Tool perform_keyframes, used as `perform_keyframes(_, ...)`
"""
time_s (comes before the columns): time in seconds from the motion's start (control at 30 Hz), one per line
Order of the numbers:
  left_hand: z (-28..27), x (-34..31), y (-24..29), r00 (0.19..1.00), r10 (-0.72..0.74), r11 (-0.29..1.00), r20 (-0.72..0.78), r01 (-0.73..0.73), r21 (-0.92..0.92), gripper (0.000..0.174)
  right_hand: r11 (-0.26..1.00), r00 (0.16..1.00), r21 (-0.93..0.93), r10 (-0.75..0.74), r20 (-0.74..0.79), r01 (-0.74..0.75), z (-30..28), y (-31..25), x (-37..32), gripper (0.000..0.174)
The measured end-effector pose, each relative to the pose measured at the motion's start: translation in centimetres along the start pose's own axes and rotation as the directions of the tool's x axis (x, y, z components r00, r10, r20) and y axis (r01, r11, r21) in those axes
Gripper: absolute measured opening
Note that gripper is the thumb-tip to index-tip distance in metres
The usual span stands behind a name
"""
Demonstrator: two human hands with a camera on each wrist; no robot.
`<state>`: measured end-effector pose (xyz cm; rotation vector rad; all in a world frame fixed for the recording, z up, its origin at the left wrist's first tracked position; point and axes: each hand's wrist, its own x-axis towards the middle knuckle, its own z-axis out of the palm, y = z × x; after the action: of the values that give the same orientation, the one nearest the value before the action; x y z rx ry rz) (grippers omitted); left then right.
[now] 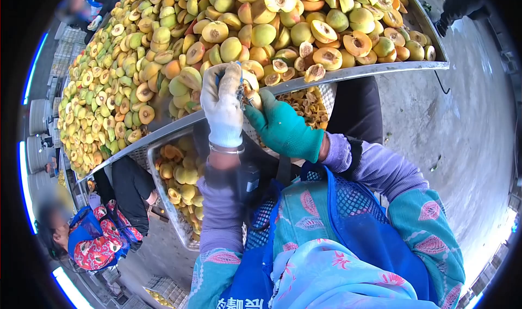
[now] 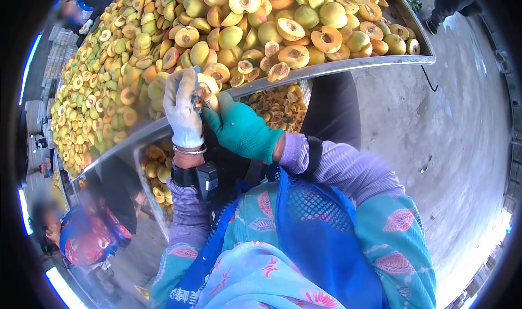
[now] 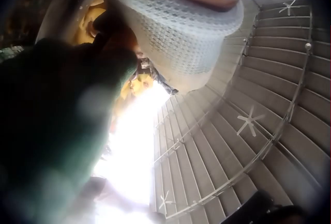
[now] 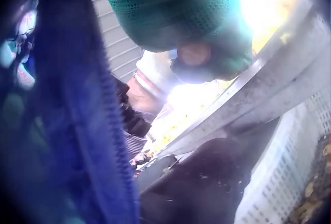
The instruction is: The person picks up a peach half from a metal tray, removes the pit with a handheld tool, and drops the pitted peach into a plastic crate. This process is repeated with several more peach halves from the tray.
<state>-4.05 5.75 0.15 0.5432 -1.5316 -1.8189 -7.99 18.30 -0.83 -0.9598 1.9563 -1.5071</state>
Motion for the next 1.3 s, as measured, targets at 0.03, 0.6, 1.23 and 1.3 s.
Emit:
perform_keyframes(0.03,0.4,-0.1,0.0,0.999,0.029,1.000,-0.021,-0.029,0.001,0.014,1.000,1.000,0.015,0.008,-0.009,-0.008,0.3,0.1,0.0,0.035)
perform_keyframes(0.6,0.1,1.0,-0.8,0.956,-0.270,0.956,0.116,0.280,-0.089,0.023,0.463,0.799,0.669,0.173,0.576,-0.582,-2.5,-1.5,-0.7,0.043)
perform_keyframes(1.23,0.9,1.8,-1.5,0.854,-0.395,0.851,0.340,0.479,-0.213,0.026,0.031,0.735,0.734,0.043,0.677,-0.678,-2.6,-1.4,-1.1,0.037)
perform_keyframes(1.3,1.4,1.5,-2.1,0.847,-0.428,0.797,0.314,0.518,-0.310,0.036,-0.269,0.693,0.648,-0.122,0.711,-0.712,-2.4,-0.5,-0.9,0.037)
